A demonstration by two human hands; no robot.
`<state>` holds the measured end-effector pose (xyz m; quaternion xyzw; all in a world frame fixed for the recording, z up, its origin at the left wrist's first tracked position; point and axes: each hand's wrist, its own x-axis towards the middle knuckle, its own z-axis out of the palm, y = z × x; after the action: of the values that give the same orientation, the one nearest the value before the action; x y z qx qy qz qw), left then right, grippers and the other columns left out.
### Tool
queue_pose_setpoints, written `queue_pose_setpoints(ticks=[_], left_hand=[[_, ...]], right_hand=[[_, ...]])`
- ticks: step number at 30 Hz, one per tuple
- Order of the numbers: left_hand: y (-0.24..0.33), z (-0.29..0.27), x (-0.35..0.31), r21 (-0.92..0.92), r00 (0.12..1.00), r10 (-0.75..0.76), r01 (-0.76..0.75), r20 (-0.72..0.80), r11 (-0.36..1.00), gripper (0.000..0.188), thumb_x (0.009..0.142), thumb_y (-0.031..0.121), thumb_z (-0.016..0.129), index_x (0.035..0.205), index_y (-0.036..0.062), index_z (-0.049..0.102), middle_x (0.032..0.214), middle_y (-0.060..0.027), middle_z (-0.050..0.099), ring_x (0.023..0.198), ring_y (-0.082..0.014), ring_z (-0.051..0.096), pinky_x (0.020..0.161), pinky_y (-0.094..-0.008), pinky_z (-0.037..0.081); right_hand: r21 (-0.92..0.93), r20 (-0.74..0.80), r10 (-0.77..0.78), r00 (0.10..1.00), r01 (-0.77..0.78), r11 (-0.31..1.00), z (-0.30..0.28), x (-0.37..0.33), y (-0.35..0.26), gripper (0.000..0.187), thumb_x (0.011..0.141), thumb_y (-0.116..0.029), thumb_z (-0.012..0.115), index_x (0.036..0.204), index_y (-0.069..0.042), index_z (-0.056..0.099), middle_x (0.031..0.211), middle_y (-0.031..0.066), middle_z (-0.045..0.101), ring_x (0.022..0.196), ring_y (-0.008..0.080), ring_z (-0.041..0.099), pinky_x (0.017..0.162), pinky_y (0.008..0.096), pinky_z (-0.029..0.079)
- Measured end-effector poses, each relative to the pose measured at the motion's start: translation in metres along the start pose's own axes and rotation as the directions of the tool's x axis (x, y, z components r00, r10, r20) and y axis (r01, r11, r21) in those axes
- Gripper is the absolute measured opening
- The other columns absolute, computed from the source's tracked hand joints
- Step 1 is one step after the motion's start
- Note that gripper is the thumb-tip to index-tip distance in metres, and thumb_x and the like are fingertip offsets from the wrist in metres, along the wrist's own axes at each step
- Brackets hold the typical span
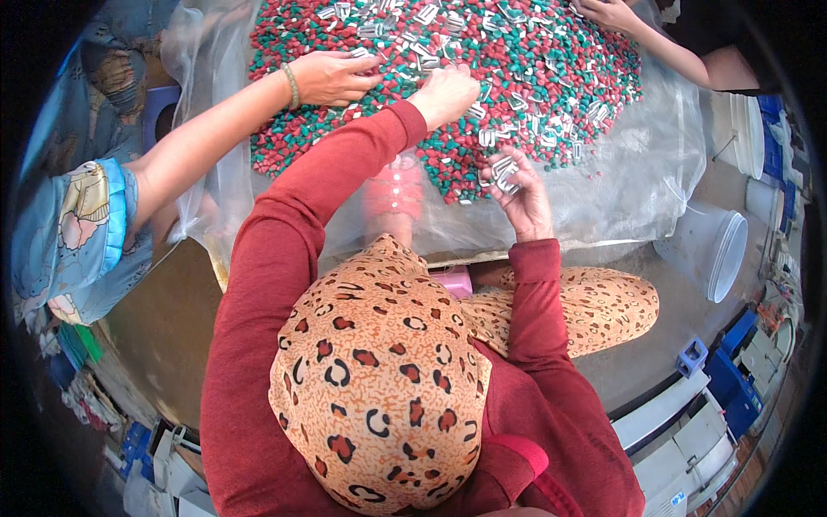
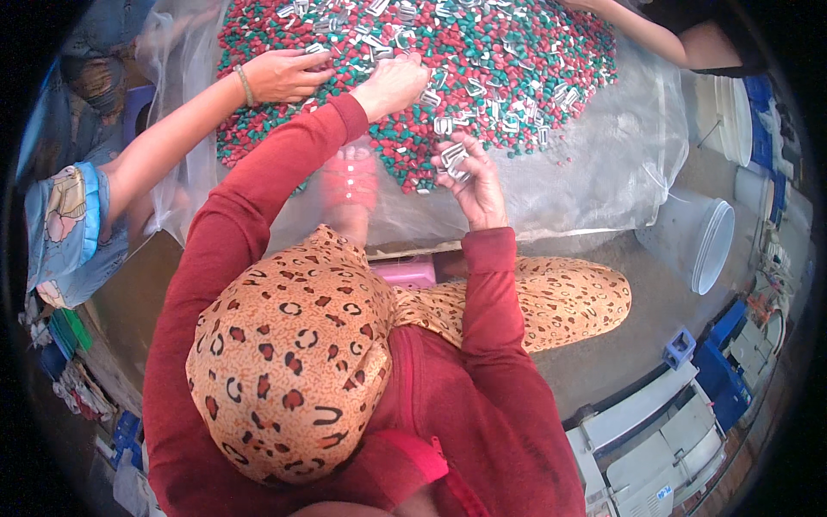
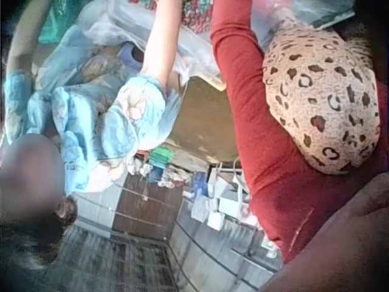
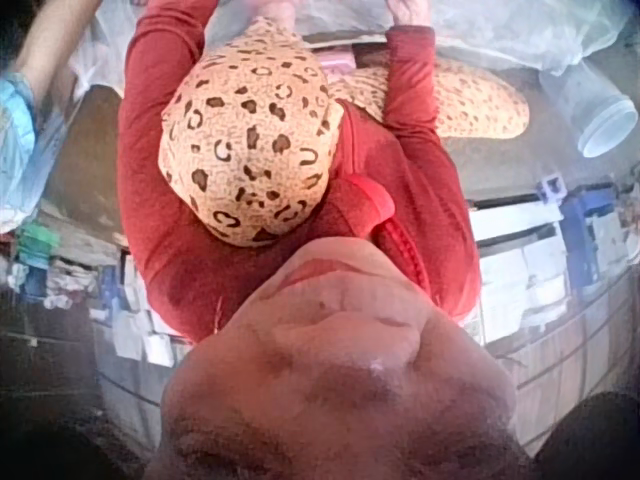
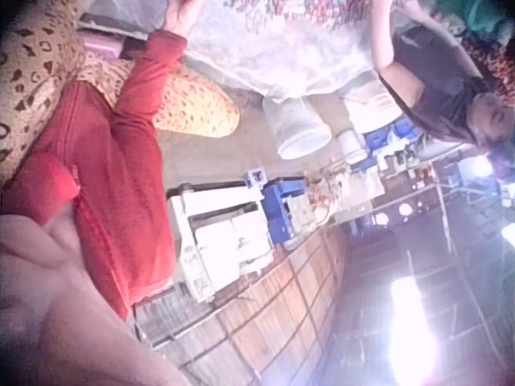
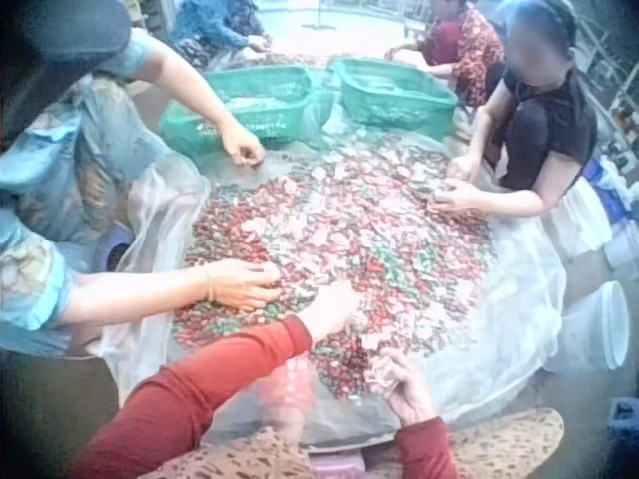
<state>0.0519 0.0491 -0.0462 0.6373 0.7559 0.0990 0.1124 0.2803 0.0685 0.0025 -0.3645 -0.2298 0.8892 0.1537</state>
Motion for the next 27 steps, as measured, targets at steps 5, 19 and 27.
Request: queue_pose_setpoints(ticks=[5,19,27], left_hand=[[-0.007,-0.02,-0.009,-0.318,0.999,-0.024,0.037,0.046,0.947,0.019,0.073,0.018,0.067,0.085,0.0029,0.064,0.082,-0.0145,0.063,0.075,-0.0288,0.063,0.064,-0.0392,0.049],[-0.045,-0.101,-0.06,-0.872,0.993,-0.082,0.029,0.079,-0.488,0.025,0.09,0.018,0.055,0.11,0.0037,0.05,0.093,-0.0077,0.054,0.075,-0.0126,0.055,0.04,-0.0154,0.043],[-0.02,-0.022,-0.029,-0.136,0.997,0.051,-0.043,0.054,0.99,0.023,0.079,0.017,0.062,0.102,0.0132,0.065,0.097,-0.0116,0.056,0.092,-0.0322,0.058,0.075,-0.0446,0.049]], right_hand=[[0.034,0.145,-0.049,0.988,0.044,0.998,-0.008,0.024,-0.025,0.023,0.084,-0.007,0.058,0.106,-0.008,0.051,0.08,0.0045,0.054,0.069,0.0164,0.056,0.05,0.0253,0.046],[-0.912,0.261,-0.353,0.898,0.11,-0.395,0.022,0.106,-0.001,0.026,0.078,-0.015,0.063,0.103,-0.01,0.06,0.096,0.0186,0.061,0.085,0.0371,0.062,0.072,0.0464,0.049],[-0.288,-0.072,-0.098,0.993,0.074,0.955,0.009,0.052,-0.021,0.011,0.08,-0.013,0.062,0.082,-0.004,0.056,0.077,0.0063,0.057,0.063,0.0171,0.052,0.042,0.0238,0.037]])
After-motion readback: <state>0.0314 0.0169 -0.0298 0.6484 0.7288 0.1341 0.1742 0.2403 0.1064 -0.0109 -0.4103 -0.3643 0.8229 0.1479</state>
